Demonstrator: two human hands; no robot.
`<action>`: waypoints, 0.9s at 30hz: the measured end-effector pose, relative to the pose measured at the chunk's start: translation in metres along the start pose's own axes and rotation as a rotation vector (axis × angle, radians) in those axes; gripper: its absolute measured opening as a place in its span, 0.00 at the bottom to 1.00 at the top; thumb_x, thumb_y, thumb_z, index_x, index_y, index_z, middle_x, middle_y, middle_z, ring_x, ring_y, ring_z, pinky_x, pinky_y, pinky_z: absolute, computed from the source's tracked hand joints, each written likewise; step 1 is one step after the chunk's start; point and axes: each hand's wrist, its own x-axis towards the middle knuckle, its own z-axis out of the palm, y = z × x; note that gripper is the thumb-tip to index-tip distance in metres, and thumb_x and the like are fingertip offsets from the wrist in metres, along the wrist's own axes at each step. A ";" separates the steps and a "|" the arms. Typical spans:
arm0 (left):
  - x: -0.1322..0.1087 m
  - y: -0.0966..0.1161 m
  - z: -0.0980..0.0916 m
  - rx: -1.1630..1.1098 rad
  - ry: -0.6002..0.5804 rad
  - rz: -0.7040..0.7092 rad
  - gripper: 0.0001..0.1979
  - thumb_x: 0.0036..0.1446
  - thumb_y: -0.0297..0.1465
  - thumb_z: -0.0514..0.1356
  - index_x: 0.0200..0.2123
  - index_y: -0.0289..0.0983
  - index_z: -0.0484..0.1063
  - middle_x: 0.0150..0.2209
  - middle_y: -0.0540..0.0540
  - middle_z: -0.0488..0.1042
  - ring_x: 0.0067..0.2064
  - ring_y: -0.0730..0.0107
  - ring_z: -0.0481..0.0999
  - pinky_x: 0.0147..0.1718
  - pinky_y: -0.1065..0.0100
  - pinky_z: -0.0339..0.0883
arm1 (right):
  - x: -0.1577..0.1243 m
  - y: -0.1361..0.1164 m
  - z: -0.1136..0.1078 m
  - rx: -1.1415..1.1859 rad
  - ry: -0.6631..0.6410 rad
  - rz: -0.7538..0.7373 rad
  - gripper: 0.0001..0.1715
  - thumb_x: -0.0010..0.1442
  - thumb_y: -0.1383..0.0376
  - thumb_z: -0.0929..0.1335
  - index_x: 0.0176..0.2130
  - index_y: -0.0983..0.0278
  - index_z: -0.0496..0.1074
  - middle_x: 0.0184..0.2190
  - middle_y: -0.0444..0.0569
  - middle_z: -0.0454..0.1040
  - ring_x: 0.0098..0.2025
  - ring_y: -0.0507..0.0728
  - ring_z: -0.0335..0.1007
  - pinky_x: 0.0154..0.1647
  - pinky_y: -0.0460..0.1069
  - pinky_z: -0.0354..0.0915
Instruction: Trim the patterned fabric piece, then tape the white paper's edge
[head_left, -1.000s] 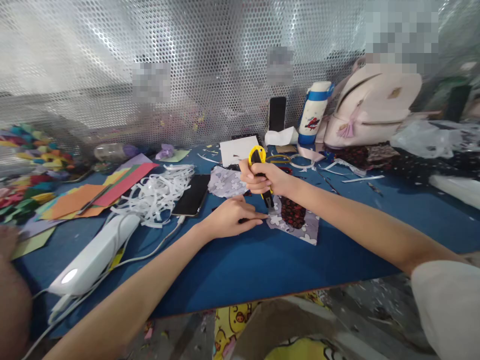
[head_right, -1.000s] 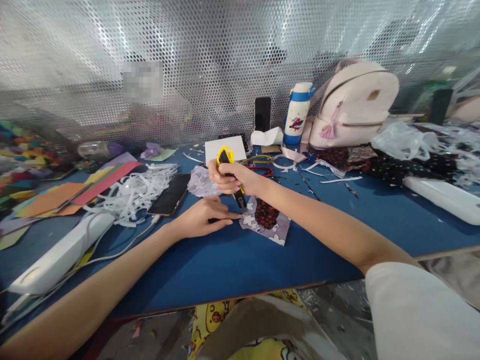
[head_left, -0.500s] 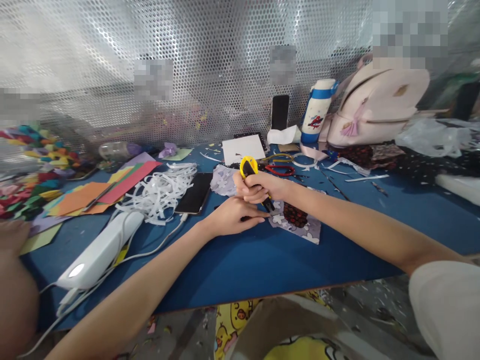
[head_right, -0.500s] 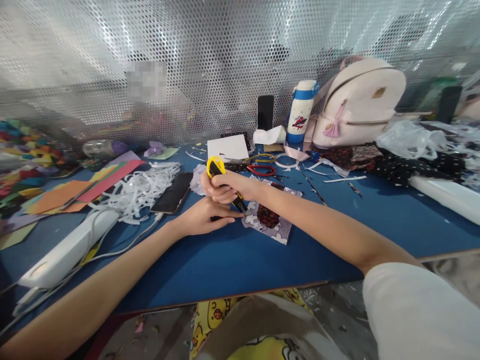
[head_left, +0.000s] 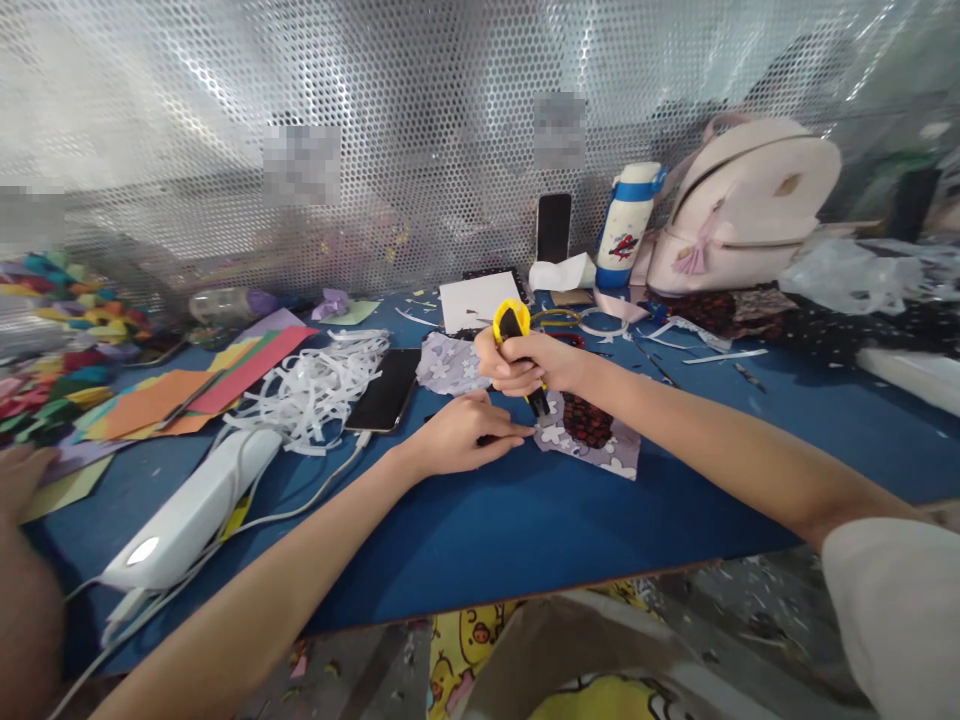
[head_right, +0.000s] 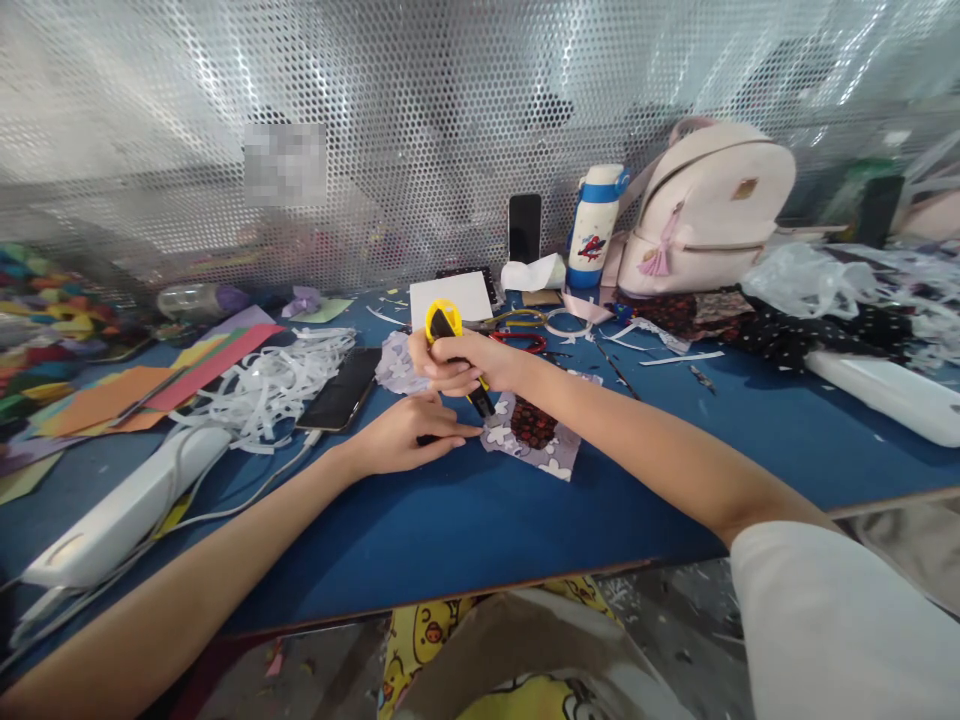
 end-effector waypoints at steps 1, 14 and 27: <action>0.000 0.000 0.000 -0.002 0.000 -0.002 0.16 0.71 0.33 0.53 0.51 0.38 0.78 0.38 0.45 0.83 0.36 0.66 0.79 0.43 0.63 0.62 | 0.000 -0.002 0.000 -0.002 -0.003 -0.001 0.08 0.58 0.73 0.63 0.29 0.65 0.69 0.14 0.32 0.52 0.13 0.43 0.36 0.12 0.36 0.48; 0.002 0.002 0.002 -0.102 0.048 -0.085 0.14 0.69 0.35 0.55 0.38 0.37 0.79 0.31 0.47 0.80 0.30 0.70 0.74 0.39 0.65 0.59 | -0.003 -0.016 0.003 -0.031 0.132 -0.159 0.10 0.59 0.72 0.63 0.27 0.64 0.66 0.14 0.32 0.50 0.14 0.44 0.35 0.13 0.37 0.48; 0.012 0.005 0.011 -0.448 0.446 -0.521 0.13 0.58 0.40 0.63 0.32 0.36 0.80 0.28 0.48 0.77 0.25 0.74 0.66 0.25 0.71 0.58 | 0.005 -0.021 0.036 -0.364 0.334 -0.461 0.09 0.58 0.73 0.64 0.26 0.65 0.68 0.13 0.32 0.52 0.13 0.43 0.41 0.13 0.39 0.48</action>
